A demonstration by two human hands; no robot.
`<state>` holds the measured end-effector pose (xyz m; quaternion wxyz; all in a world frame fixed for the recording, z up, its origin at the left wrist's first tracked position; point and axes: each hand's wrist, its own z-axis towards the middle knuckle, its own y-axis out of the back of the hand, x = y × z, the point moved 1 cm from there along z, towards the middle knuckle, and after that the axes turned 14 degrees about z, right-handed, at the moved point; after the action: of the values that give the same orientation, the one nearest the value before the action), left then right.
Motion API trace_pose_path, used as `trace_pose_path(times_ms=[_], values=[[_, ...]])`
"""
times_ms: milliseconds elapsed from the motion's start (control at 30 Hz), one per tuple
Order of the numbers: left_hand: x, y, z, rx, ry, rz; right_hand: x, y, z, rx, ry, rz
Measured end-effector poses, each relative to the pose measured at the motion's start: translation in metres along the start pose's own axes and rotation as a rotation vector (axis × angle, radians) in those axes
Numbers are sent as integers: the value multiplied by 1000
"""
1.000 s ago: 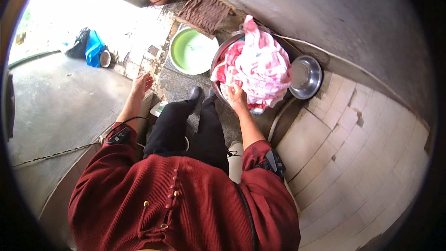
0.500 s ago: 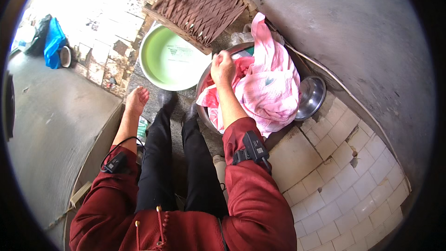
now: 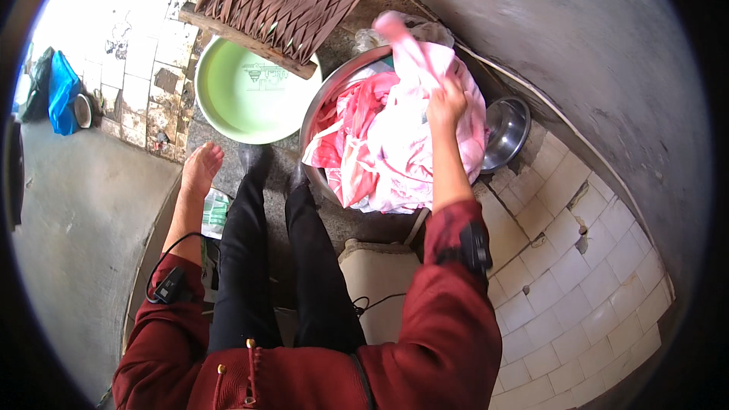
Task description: The person opens a top-loading washing machine, removes a bundle of wet clothes, and places them on the floor. They then scoop water from a green basin and pour it into the washing machine, repeating this several times. The person carries the basin outside, refills it from a yellow bucket, and returns to pour more water into the machine.
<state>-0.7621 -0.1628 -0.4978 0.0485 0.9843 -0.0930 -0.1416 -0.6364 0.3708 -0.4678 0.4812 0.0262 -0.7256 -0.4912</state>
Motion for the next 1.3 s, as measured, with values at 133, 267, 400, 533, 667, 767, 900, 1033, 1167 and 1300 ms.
trace_pose_path(times_ms=[133, 267, 400, 533, 667, 767, 900, 1033, 1167, 1300], values=[[3, -7, -6, 30, -12, 39, 47, 65, -103, 380, 334, -105], [7, -6, 0, 35, -16, 75, 70, 76, -145, 501, 292, -139], [5, -4, 13, 25, -34, 87, 76, 34, -126, 304, 307, -134], [0, 5, 22, -49, -48, 127, 102, -12, -106, 333, 315, -353], [-1, 15, 43, -118, -91, 110, 143, -68, -113, 208, 333, 183], [4, 20, 66, -231, -44, 13, 148, -139, -105, 305, 275, 268], [17, 16, 92, -285, 10, -7, 112, -228, -67, 334, 79, 167], [25, 2, 112, -340, 23, -54, 90, -273, -44, 305, -64, -156], [22, -11, 127, -214, 23, -249, 92, -281, -25, 552, -302, -14], [25, -15, 138, -176, -3, -373, 94, -286, -17, 495, -399, -38]])
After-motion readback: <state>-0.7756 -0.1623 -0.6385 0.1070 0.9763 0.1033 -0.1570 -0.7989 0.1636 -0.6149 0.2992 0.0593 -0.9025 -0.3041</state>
